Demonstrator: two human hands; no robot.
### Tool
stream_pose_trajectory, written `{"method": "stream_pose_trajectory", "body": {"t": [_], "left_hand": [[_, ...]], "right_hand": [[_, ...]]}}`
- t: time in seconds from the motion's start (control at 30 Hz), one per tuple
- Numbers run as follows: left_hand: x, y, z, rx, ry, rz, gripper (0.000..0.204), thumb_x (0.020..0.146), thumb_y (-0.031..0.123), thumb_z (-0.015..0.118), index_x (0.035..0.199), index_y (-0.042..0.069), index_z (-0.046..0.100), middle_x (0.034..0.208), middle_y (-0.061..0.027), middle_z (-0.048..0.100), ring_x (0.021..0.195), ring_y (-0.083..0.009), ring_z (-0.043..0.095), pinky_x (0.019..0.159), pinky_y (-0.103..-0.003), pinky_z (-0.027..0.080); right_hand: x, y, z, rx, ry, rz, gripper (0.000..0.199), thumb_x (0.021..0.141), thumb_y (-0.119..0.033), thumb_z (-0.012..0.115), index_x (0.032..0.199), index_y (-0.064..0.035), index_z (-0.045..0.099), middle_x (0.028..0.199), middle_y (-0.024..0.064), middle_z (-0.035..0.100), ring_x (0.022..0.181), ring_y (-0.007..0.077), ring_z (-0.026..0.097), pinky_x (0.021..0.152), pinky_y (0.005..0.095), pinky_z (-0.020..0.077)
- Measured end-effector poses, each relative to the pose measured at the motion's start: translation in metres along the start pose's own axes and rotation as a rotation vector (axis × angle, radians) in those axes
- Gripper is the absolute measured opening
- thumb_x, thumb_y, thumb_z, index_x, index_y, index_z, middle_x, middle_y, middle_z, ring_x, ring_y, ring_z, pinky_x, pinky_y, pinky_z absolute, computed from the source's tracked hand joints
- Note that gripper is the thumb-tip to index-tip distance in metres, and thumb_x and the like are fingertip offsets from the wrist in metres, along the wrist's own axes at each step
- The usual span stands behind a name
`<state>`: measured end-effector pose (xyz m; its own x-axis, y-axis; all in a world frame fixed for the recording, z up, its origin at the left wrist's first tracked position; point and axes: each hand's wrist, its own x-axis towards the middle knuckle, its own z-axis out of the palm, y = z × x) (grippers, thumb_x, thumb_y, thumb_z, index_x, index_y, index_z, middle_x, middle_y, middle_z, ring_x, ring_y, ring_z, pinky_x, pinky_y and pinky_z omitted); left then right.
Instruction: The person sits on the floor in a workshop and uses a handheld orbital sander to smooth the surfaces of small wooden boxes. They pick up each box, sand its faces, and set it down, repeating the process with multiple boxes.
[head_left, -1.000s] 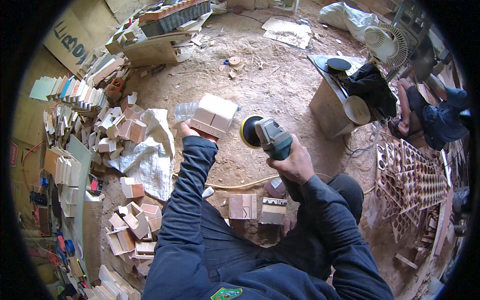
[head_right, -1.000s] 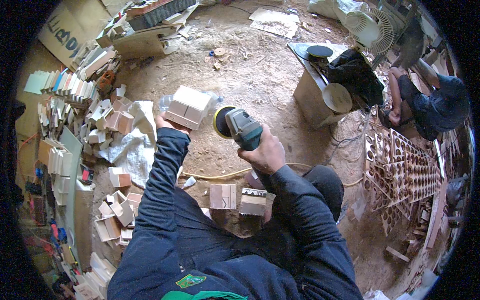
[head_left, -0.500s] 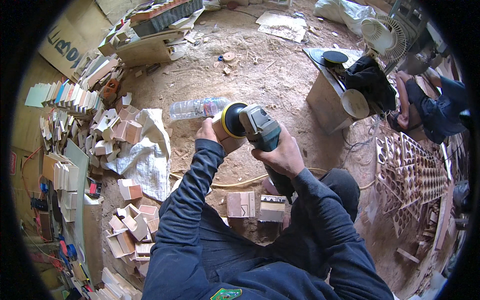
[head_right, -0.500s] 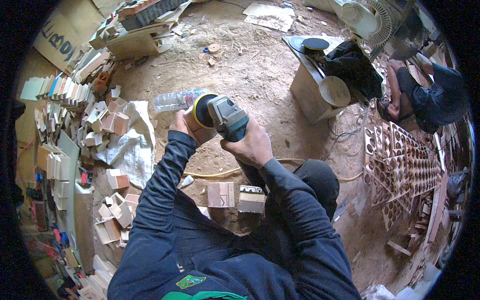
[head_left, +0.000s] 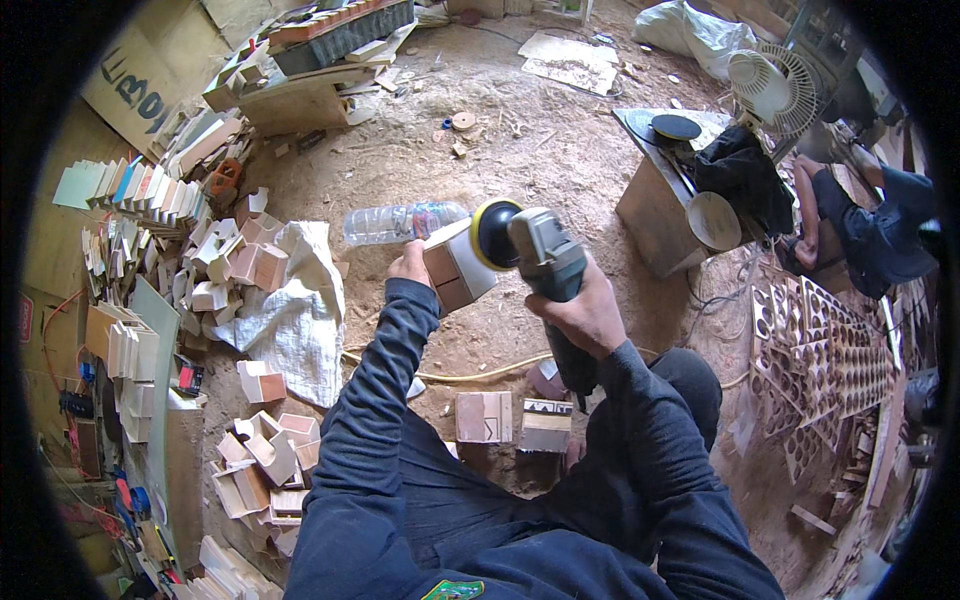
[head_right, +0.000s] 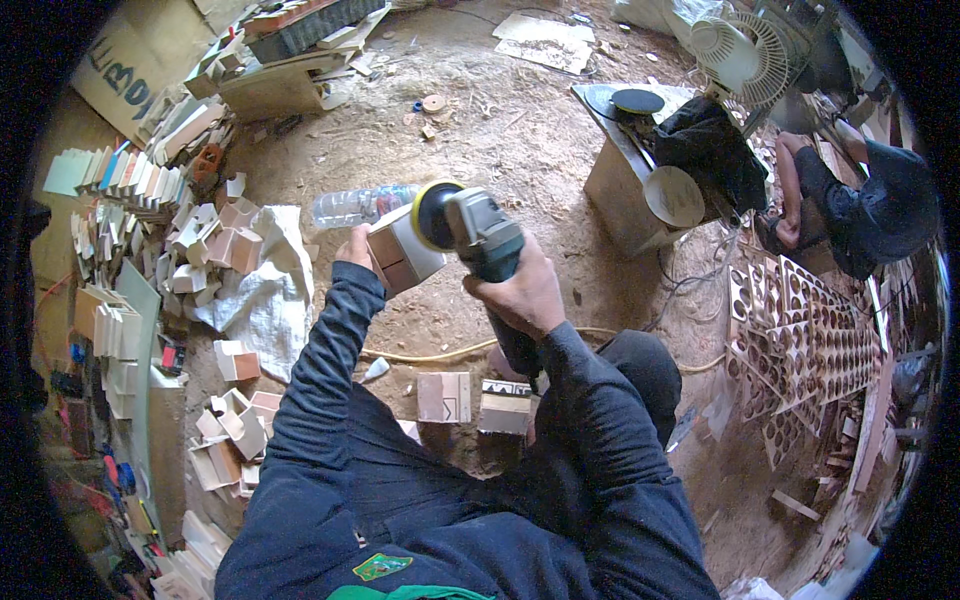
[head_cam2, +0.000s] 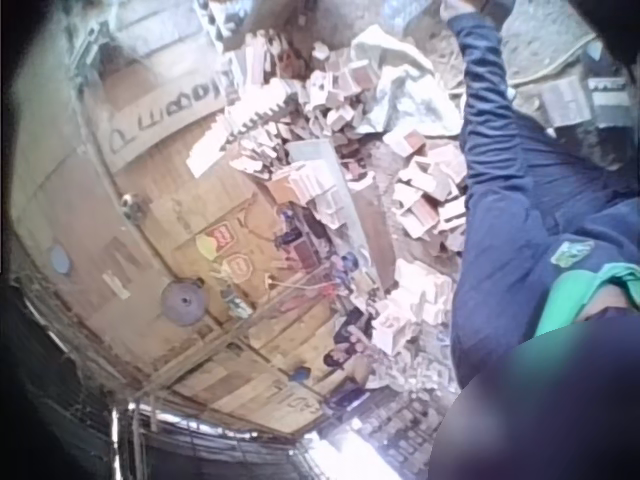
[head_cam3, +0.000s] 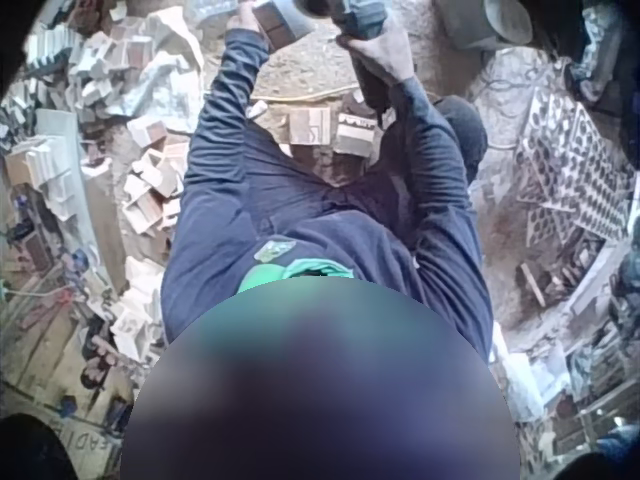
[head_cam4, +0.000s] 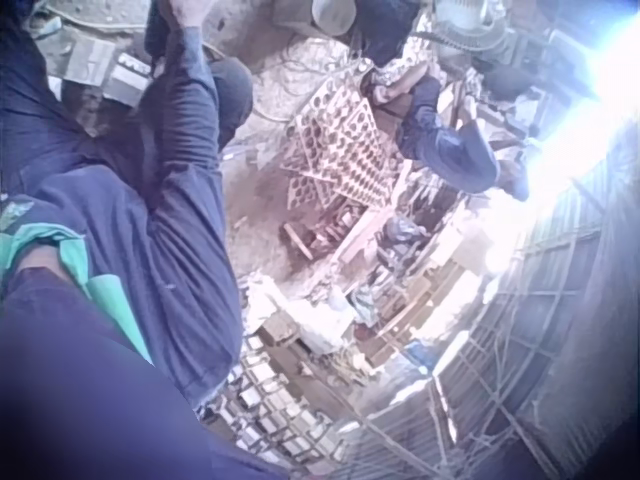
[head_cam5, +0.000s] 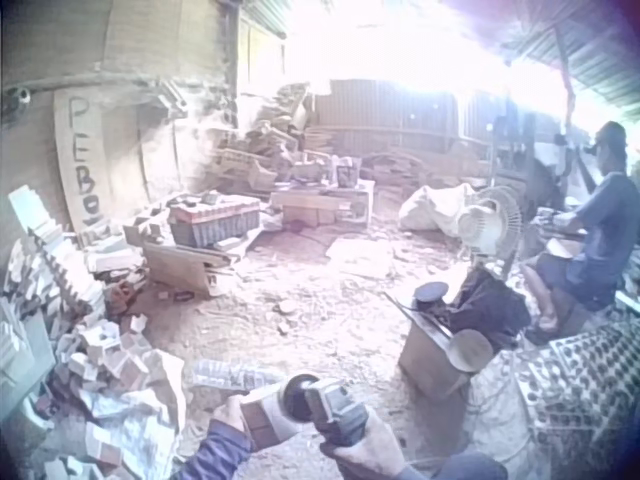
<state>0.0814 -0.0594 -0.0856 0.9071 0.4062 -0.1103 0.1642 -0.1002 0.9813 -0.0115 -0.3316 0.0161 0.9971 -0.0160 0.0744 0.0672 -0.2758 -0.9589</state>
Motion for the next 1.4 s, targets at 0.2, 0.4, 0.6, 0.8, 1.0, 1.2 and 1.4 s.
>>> {"method": "stream_pose_trajectory", "body": {"t": [0.2, 0.4, 0.6, 0.8, 1.0, 1.2, 1.4], "left_hand": [[-0.009, -0.01, -0.003, 0.135, -0.07, 0.127, 0.056, 0.098, 0.049, 0.052, 0.093, -0.005, 0.069, 0.087, -0.0251, 0.071, 0.083, -0.0371, 0.071, 0.077, -0.048, 0.053], [0.016, -0.024, -0.007, 0.077, -0.165, 0.08, 0.035, 0.103, 0.039, 0.051, 0.105, 0.009, 0.069, 0.09, -0.0234, 0.072, 0.082, -0.035, 0.071, 0.076, -0.044, 0.054], [-0.008, 0.008, -0.001, -0.198, -0.188, 0.055, 0.036, 0.107, 0.029, 0.056, 0.108, -0.004, 0.072, 0.096, -0.0092, 0.074, 0.085, -0.0187, 0.067, 0.08, -0.036, 0.055], [-0.03, 0.056, -0.014, -0.026, -0.197, 0.388, 0.042, 0.105, 0.036, 0.062, 0.12, -0.003, 0.073, 0.109, -0.0064, 0.074, 0.098, -0.0168, 0.066, 0.091, -0.033, 0.053], [-0.034, 0.062, -0.014, 0.01, -0.126, 0.439, 0.043, 0.103, 0.037, 0.064, 0.115, -0.003, 0.074, 0.104, -0.0073, 0.074, 0.094, -0.017, 0.066, 0.088, -0.034, 0.054], [-0.031, 0.053, -0.006, -0.115, -0.185, 0.223, 0.045, 0.104, 0.036, 0.063, 0.119, -0.005, 0.072, 0.109, -0.0069, 0.075, 0.096, -0.0151, 0.067, 0.089, -0.032, 0.053], [-0.025, 0.045, -0.013, -0.537, -0.264, -0.068, 0.046, 0.102, 0.035, 0.065, 0.122, -0.006, 0.069, 0.113, -0.0127, 0.074, 0.097, -0.0224, 0.072, 0.087, -0.037, 0.057]], "right_hand": [[0.002, 0.002, 0.011, -0.197, 0.006, 0.08, 0.064, 0.069, -0.025, 0.088, 0.124, -0.0025, 0.066, 0.109, 0.0114, 0.075, 0.099, 0.0211, 0.071, 0.094, 0.0357, 0.0551], [0.012, 0.014, -0.008, -0.121, 0.089, 0.18, 0.055, 0.07, -0.021, 0.089, 0.117, -0.0021, 0.067, 0.102, 0.0058, 0.075, 0.093, 0.0174, 0.07, 0.088, 0.0325, 0.0554], [0.0, 0.002, -0.002, -0.011, -0.024, 0.01, 0.059, 0.07, -0.02, 0.088, 0.121, -0.0021, 0.065, 0.106, 0.0065, 0.073, 0.097, 0.0169, 0.068, 0.091, 0.0329, 0.0541], [-0.008, -0.007, -0.002, -0.21, -0.011, 0.075, 0.064, 0.068, -0.022, 0.088, 0.124, -0.002, 0.065, 0.11, 0.0104, 0.074, 0.1, 0.02, 0.07, 0.095, 0.034, 0.054], [0.0, -0.006, -0.014, -0.185, 0.085, 0.117, 0.064, 0.069, -0.023, 0.088, 0.124, -0.0034, 0.065, 0.108, 0.0085, 0.074, 0.098, 0.0193, 0.07, 0.093, 0.0337, 0.0548], [-0.013, -0.017, -0.002, -0.185, 0.023, -0.001, 0.066, 0.068, -0.025, 0.09, 0.125, -0.0044, 0.064, 0.11, 0.0142, 0.074, 0.1, 0.0251, 0.073, 0.092, 0.0376, 0.0564], [0.002, -0.002, -0.011, -0.264, 0.167, 0.11, 0.071, 0.065, -0.039, 0.089, 0.123, -0.0062, 0.064, 0.106, 0.02, 0.076, 0.1, 0.0379, 0.075, 0.09, 0.0465, 0.0584]]}}
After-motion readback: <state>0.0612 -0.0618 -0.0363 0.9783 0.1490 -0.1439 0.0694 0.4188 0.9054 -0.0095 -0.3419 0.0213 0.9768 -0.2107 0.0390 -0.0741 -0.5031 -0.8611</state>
